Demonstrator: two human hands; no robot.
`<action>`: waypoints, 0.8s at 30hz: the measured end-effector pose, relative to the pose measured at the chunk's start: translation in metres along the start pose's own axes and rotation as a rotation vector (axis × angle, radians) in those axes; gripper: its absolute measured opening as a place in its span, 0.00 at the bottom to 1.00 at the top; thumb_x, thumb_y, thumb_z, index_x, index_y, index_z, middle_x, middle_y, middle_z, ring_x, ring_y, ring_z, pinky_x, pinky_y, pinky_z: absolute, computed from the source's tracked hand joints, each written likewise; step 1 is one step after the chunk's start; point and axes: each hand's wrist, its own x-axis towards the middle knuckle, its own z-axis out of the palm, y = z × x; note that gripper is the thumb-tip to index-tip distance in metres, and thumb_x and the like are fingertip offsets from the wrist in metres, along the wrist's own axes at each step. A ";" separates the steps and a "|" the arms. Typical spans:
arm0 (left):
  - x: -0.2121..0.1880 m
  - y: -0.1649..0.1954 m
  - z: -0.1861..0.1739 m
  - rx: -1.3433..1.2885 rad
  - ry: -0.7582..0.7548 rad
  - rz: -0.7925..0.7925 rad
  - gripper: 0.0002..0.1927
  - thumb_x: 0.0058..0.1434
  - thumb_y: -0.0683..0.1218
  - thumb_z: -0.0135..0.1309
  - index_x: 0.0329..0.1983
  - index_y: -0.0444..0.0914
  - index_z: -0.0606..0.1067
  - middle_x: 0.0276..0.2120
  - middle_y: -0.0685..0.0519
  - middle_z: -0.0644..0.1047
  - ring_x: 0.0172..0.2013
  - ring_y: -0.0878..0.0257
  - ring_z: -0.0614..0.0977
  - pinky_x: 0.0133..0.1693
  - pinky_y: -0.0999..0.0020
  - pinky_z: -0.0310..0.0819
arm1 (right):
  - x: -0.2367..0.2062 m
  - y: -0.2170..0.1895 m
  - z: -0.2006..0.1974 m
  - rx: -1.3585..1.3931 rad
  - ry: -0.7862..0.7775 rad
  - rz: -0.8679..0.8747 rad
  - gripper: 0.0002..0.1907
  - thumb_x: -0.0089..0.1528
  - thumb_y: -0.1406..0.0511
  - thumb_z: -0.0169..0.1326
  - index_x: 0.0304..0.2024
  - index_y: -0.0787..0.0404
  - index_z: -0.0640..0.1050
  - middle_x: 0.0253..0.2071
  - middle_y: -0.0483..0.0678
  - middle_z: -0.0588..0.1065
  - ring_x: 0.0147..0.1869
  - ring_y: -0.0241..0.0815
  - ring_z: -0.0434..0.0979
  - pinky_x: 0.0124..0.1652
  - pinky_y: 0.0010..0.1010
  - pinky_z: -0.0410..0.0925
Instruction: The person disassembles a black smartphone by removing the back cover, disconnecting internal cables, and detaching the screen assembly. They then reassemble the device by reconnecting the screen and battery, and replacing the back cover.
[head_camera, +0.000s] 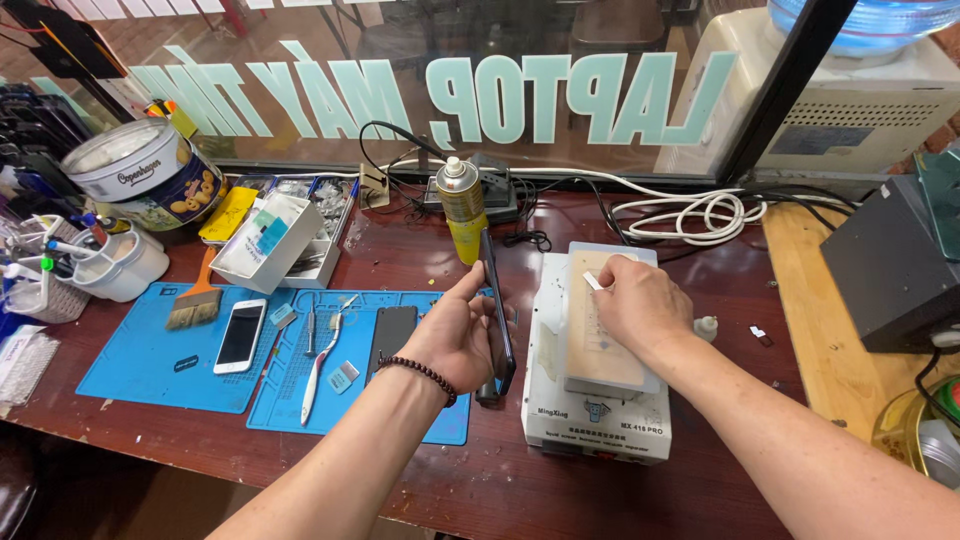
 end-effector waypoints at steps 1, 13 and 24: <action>-0.001 0.005 -0.002 0.011 -0.012 -0.004 0.25 0.63 0.66 0.55 0.29 0.41 0.71 0.26 0.54 0.76 0.26 0.65 0.75 0.29 0.71 0.72 | -0.001 -0.004 0.001 -0.018 0.017 -0.011 0.09 0.59 0.60 0.59 0.41 0.53 0.82 0.42 0.52 0.82 0.50 0.55 0.81 0.49 0.48 0.73; 0.000 0.112 -0.113 0.020 -0.153 -0.118 0.25 0.64 0.67 0.53 0.32 0.41 0.72 0.24 0.55 0.74 0.28 0.63 0.75 0.33 0.65 0.75 | -0.010 -0.071 0.042 -0.168 0.134 0.124 0.12 0.61 0.59 0.58 0.46 0.51 0.82 0.45 0.50 0.82 0.52 0.56 0.81 0.48 0.51 0.73; 0.004 0.208 -0.211 -0.033 -0.179 -0.179 0.22 0.65 0.63 0.56 0.32 0.41 0.71 0.28 0.55 0.76 0.26 0.66 0.75 0.28 0.71 0.75 | -0.004 -0.117 0.080 -0.363 0.110 0.346 0.13 0.65 0.56 0.57 0.51 0.47 0.83 0.48 0.47 0.82 0.52 0.51 0.82 0.50 0.50 0.73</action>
